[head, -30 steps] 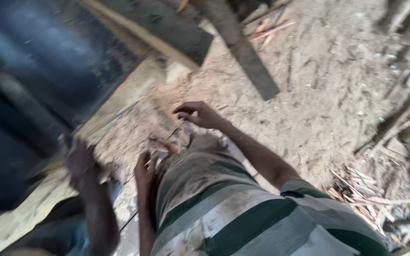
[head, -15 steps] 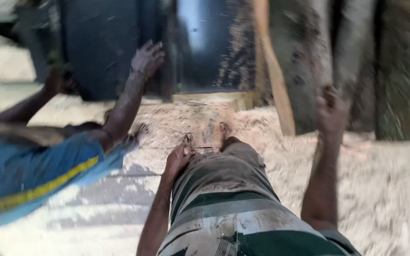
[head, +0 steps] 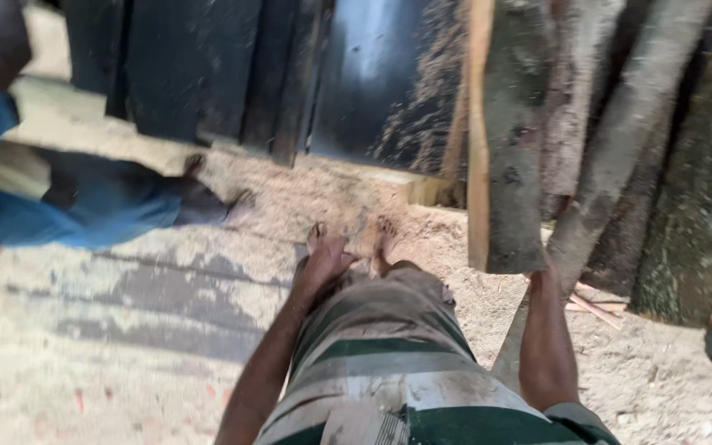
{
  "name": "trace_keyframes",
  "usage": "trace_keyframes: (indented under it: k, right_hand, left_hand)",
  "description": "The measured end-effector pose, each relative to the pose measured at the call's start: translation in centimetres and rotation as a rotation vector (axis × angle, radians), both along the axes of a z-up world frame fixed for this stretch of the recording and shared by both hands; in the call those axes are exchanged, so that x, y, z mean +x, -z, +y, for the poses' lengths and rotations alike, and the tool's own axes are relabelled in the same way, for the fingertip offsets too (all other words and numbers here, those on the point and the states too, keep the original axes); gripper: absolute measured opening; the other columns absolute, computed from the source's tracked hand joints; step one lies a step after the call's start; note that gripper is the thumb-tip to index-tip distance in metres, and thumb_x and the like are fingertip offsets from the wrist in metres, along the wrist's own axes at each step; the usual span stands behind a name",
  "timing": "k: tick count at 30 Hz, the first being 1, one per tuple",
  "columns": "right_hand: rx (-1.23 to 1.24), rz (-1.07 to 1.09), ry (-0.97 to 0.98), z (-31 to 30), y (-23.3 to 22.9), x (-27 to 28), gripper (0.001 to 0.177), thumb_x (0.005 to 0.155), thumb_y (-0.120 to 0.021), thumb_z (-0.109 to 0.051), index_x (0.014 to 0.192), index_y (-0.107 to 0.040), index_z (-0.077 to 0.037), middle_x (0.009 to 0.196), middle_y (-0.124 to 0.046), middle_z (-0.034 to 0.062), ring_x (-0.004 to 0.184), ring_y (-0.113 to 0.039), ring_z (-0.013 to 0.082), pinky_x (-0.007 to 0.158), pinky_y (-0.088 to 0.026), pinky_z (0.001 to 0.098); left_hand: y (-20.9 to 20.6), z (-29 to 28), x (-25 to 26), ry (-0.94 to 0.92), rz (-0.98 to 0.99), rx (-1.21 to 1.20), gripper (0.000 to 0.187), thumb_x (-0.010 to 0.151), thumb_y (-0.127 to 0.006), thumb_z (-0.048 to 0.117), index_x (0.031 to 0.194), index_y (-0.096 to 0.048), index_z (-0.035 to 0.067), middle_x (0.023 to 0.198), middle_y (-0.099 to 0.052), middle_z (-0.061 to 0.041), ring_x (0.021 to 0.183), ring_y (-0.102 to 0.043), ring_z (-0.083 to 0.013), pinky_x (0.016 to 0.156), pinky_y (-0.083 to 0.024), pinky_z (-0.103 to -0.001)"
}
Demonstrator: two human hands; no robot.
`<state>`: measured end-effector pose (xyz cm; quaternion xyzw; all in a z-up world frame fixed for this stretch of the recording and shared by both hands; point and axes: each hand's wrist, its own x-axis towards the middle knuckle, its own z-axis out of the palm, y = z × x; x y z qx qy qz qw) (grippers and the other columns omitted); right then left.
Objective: The person operates woodworking machinery to cut and shape pieces of wood. They feed wood through a circular saw and a band saw, and use a measuring tape to check dimensions.
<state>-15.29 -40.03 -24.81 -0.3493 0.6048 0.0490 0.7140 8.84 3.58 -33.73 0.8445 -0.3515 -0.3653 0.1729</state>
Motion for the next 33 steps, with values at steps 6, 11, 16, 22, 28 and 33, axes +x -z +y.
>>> trace_keyframes:
  k: [6, 11, 16, 22, 28, 33]
  right_hand:
    - [0.097, -0.154, -0.070, 5.4, 1.8, 1.0, 0.109, 0.091, -0.030, -0.089, 0.153, -0.047, -0.002, 0.144, -0.054, 0.0260, 0.122, -0.057, 0.0428, 0.097, -0.050, 0.0581]
    - [0.248, -0.264, -0.383, 18.3, 3.1, 7.0, 0.116, 0.087, -0.025, -0.092, 0.156, -0.043, -0.001, 0.143, -0.055, 0.0274, 0.119, -0.059, 0.0433, 0.095, -0.053, 0.0576]
    - [0.287, -0.183, -0.673, 23.6, -0.7, 11.0, 0.123, 0.084, -0.019, -0.095, 0.159, -0.039, -0.001, 0.142, -0.055, 0.0288, 0.117, -0.061, 0.0439, 0.093, -0.055, 0.0572]
    - [-0.184, 0.062, -0.933, 28.9, -7.1, 16.3, 0.140, 0.073, -0.062, -0.082, 0.164, 0.011, -0.004, 0.156, -0.015, 0.0282, 0.121, -0.066, 0.0432, 0.088, -0.064, 0.0563]
    - [-0.650, 0.095, -0.977, 33.3, -8.8, 15.5, 0.154, 0.070, -0.070, -0.086, 0.156, 0.014, 0.010, 0.147, -0.041, 0.0367, 0.133, -0.052, 0.0489, 0.101, -0.057, 0.0532]
    - [-0.843, 0.333, -1.058, 35.9, -11.1, 17.2, 0.161, 0.066, -0.085, -0.078, 0.157, 0.018, 0.006, 0.152, -0.027, 0.0398, 0.136, -0.040, 0.0499, 0.109, -0.046, 0.0591]
  left_hand:
    - [-4.1, -7.9, -0.9, -0.186, 0.635, -0.055, 0.074, 0.102, -0.052, 0.064, 0.124, -0.072, -0.004, 0.116, -0.072, -0.034, 0.109, -0.070, -0.0436, 0.094, -0.055, -0.054]
    - [-6.0, -10.7, 1.3, -0.654, 1.312, -0.265, 0.095, 0.094, -0.030, 0.081, 0.148, -0.049, 0.006, 0.141, -0.063, -0.020, 0.122, -0.065, -0.0299, 0.098, -0.056, -0.043]
    - [-5.7, -3.9, 4.7, -0.763, 1.562, -0.399, 0.102, 0.086, -0.025, 0.085, 0.150, -0.044, 0.007, 0.138, -0.062, -0.022, 0.115, -0.067, -0.0364, 0.091, -0.061, -0.048]
    - [1.1, 1.5, 2.1, -0.883, 1.495, -0.443, 0.107, 0.092, -0.030, 0.086, 0.152, -0.048, 0.000, 0.140, -0.062, -0.022, 0.120, -0.065, -0.0349, 0.095, -0.058, -0.045]
    - [6.0, -0.7, 1.1, -0.872, 1.620, -0.349, 0.106, 0.091, -0.032, 0.086, 0.155, -0.044, 0.002, 0.144, -0.054, -0.021, 0.122, -0.058, -0.0355, 0.098, -0.053, -0.047]
    - [4.6, -1.5, 4.3, -0.818, 1.599, -0.415, 0.105, 0.091, -0.035, 0.086, 0.157, -0.040, 0.004, 0.147, -0.047, -0.021, 0.124, -0.052, -0.0360, 0.099, -0.048, -0.049]
